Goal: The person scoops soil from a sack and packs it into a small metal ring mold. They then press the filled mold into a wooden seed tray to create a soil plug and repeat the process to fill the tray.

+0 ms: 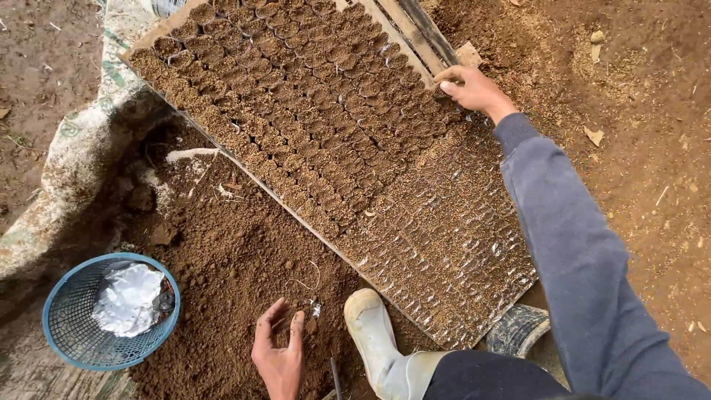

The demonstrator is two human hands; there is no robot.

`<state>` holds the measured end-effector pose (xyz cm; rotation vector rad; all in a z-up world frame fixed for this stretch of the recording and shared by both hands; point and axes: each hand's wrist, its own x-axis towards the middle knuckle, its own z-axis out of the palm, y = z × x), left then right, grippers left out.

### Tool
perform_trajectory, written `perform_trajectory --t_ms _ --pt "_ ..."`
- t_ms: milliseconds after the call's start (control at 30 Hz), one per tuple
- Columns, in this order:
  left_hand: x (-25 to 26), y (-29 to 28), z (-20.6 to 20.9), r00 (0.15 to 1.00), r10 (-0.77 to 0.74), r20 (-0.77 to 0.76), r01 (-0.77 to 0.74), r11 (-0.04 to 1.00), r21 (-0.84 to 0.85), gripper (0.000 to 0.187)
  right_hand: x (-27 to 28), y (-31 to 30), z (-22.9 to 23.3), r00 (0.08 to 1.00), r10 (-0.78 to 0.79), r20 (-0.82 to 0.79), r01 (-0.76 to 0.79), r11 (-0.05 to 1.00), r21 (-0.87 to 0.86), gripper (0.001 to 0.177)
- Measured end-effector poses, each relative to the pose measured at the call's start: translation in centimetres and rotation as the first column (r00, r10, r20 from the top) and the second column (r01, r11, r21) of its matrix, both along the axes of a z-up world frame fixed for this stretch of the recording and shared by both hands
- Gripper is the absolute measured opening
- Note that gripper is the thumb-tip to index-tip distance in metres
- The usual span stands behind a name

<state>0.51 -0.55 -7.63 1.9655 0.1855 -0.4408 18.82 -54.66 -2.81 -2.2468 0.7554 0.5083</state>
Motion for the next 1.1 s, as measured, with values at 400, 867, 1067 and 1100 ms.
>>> perform_trajectory --t_ms 400,867,1067,1100 --pt "1.1 0.2 0.2 0.999 0.006 0.033 -0.006 1.000 0.007 0.041 0.6 -0.1 -0.5 0.988 0.114 -0.102 -0.123 0.988 -0.096 0.026" --pt "9.3 2.8 7.5 0.982 0.186 0.025 -0.188 0.963 0.195 0.033 2.6 2.6 2.1 0.766 0.615 0.190 -0.439 0.715 -0.544 0.029" --pt "13.7 5.1 16.4 0.985 -0.108 0.137 0.053 0.933 0.357 0.050 4.3 24.8 12.7 0.550 0.802 0.233 -0.671 0.590 -0.448 0.022" --pt "14.1 5.8 17.7 0.952 -0.199 0.233 0.078 0.893 0.442 0.052 3.9 29.1 14.3 0.575 0.812 0.103 -0.759 0.576 -0.304 0.026"
